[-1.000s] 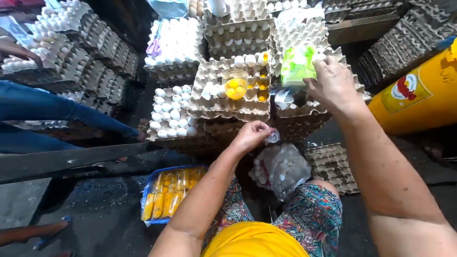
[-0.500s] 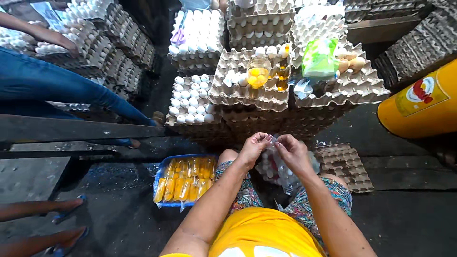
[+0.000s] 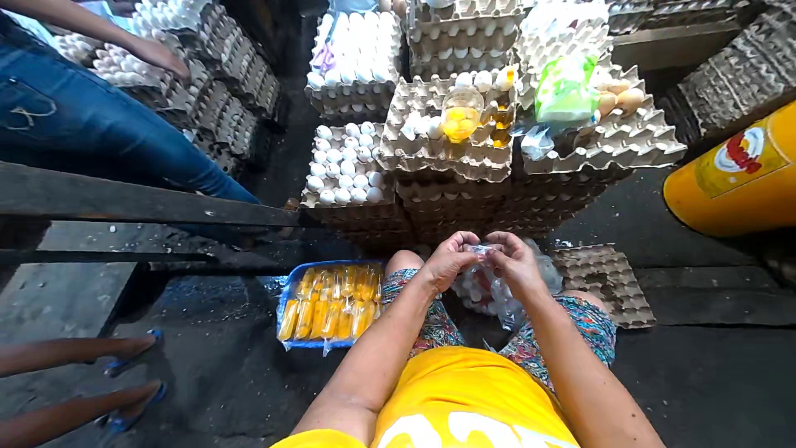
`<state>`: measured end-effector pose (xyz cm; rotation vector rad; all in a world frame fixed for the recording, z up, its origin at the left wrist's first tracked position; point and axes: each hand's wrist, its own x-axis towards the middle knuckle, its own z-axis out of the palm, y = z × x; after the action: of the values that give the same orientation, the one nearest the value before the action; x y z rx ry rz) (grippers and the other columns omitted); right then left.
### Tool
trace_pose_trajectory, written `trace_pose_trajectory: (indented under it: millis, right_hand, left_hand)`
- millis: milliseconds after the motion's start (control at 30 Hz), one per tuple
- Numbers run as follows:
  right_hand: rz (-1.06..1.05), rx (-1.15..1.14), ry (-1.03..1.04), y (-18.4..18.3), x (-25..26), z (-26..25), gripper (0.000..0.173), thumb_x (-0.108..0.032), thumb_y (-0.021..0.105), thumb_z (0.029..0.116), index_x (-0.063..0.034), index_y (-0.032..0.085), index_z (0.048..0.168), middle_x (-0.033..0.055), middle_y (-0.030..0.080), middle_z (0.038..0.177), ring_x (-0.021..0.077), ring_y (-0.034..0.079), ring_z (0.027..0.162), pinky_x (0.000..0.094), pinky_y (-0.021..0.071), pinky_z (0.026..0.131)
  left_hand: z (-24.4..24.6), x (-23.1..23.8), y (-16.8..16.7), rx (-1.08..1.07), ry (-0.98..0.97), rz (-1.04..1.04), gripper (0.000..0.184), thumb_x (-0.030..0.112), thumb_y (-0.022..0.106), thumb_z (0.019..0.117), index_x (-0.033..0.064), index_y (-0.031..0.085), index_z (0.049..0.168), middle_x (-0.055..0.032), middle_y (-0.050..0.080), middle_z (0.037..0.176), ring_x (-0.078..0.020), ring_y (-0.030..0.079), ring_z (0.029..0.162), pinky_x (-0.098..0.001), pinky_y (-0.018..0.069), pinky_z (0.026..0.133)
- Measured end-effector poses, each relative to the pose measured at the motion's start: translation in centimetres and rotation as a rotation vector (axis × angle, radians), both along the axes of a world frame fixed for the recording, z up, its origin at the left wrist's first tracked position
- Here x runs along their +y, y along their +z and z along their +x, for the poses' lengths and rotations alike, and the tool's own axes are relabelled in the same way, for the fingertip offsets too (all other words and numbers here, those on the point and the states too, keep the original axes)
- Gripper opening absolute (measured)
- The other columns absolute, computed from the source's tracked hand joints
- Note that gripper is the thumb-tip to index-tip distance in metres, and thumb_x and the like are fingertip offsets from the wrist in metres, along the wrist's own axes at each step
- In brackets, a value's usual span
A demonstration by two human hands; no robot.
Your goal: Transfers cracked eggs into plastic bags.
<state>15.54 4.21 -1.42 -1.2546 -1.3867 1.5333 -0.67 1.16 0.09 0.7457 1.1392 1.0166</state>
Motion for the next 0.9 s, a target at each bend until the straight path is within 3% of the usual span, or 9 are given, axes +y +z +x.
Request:
trace_pose_trajectory:
  millis: [167,300,433,500,567,633,767,833,900]
  right_hand:
    - [-0.244,0.330,-0.193,0.3,-0.3,-0.9,0.025,0.009,0.052,0.0982,-0.0006,0.054,0.121,0.0045,0.067,0.082,0.0053,0.056,0.058,0.0188,0.0435,0.049]
    - [-0.345,0.464,-0.132,0.5,-0.5,-0.7,0.022,0.007,0.047,0.1006,-0.0033,0.055,0.119,0.0038,0.065,0.079,0.0045,0.054,0.056,0.0178,0.0440,0.049]
    - [-0.286,0.363,0.055,0.5,-0.6,-0.9,0.020,0.000,0.056,0.0960,-0.0037,0.058,0.116,-0.0007,0.061,0.075,0.0028,0.049,0.054,0.0185,0.0425,0.051]
    - [-0.268,0.276,0.065,0.4,-0.5,-1.3,0.022,0.001,0.063,0.0944,-0.0028,0.058,0.115,-0.0011,0.060,0.073,0.0026,0.047,0.052,0.0182,0.0392,0.048]
    - [-0.220,0.197,0.036,-0.4,-0.5,-0.8,0.023,0.001,0.067,0.0915,-0.0026,0.059,0.114,-0.0013,0.061,0.073,0.0030,0.047,0.051,0.0187,0.0388,0.046]
    - [-0.107,0.119,0.013,-0.8,-0.7,-0.3,0.024,-0.005,0.069,0.0888,-0.0024,0.064,0.112,-0.0004,0.065,0.078,0.0039,0.052,0.055,0.0208,0.0447,0.049]
    - [0.149,-0.034,-0.050,-0.4,-0.5,-1.2,0.019,-0.001,0.068,0.0881,0.0071,0.063,0.105,0.0056,0.063,0.081,0.0059,0.057,0.065,0.0257,0.0517,0.061]
    - [0.246,-0.207,-0.006,-0.8,0.3,-1.3,0.027,-0.005,0.066,0.0898,0.0115,0.063,0.111,0.0179,0.065,0.088,0.0192,0.061,0.075,0.0398,0.0528,0.072]
    - [0.342,-0.362,0.095,-0.7,0.7,-1.5,0.034,-0.012,0.063,0.0939,0.0121,0.063,0.117,0.0292,0.067,0.104,0.0366,0.066,0.094,0.0545,0.0518,0.088]
  left_hand:
    - [0.2,0.2,-0.8,0.212,0.075,0.013,0.028,0.000,0.058,0.0998,-0.0056,0.052,0.127,-0.0125,0.059,0.099,-0.0163,0.062,0.086,-0.0346,0.0561,0.086]
    - [-0.1,0.4,-1.0,0.315,0.060,-0.001,0.027,0.006,0.056,0.1029,-0.0045,0.055,0.127,-0.0166,0.062,0.110,-0.0196,0.064,0.094,-0.0369,0.0560,0.088]
    - [0.1,0.8,-1.0,0.314,0.134,-0.017,0.030,0.007,0.055,0.1042,-0.0031,0.052,0.133,-0.0187,0.062,0.116,-0.0217,0.066,0.096,-0.0389,0.0566,0.090]
    - [0.4,1.1,-0.8,0.276,0.174,-0.023,0.036,0.004,0.056,0.1030,-0.0031,0.048,0.137,-0.0176,0.064,0.111,-0.0189,0.066,0.091,-0.0362,0.0565,0.086]
    - [0.8,0.8,-1.1,0.254,0.151,0.006,0.042,0.003,0.056,0.1021,-0.0037,0.043,0.141,-0.0177,0.065,0.112,-0.0183,0.065,0.094,-0.0366,0.0552,0.089]
    - [0.9,0.2,-1.5,0.283,0.117,0.086,0.042,0.004,0.057,0.1003,-0.0081,0.044,0.139,-0.0196,0.065,0.113,-0.0183,0.065,0.097,-0.0361,0.0551,0.088]
    - [0.4,-0.3,0.8,0.213,0.134,0.099,0.033,0.002,0.056,0.1014,-0.0106,0.050,0.131,-0.0210,0.061,0.116,-0.0200,0.061,0.098,-0.0378,0.0527,0.089]
    - [0.4,-0.3,0.9,0.101,0.117,0.101,0.029,0.003,0.051,0.1033,-0.0097,0.051,0.129,-0.0186,0.060,0.115,-0.0194,0.059,0.098,-0.0383,0.0516,0.092]
    - [0.4,-0.5,0.6,0.018,0.106,0.126,0.022,0.006,0.047,0.1046,-0.0061,0.052,0.123,-0.0111,0.059,0.106,-0.0141,0.058,0.091,-0.0345,0.0513,0.088]
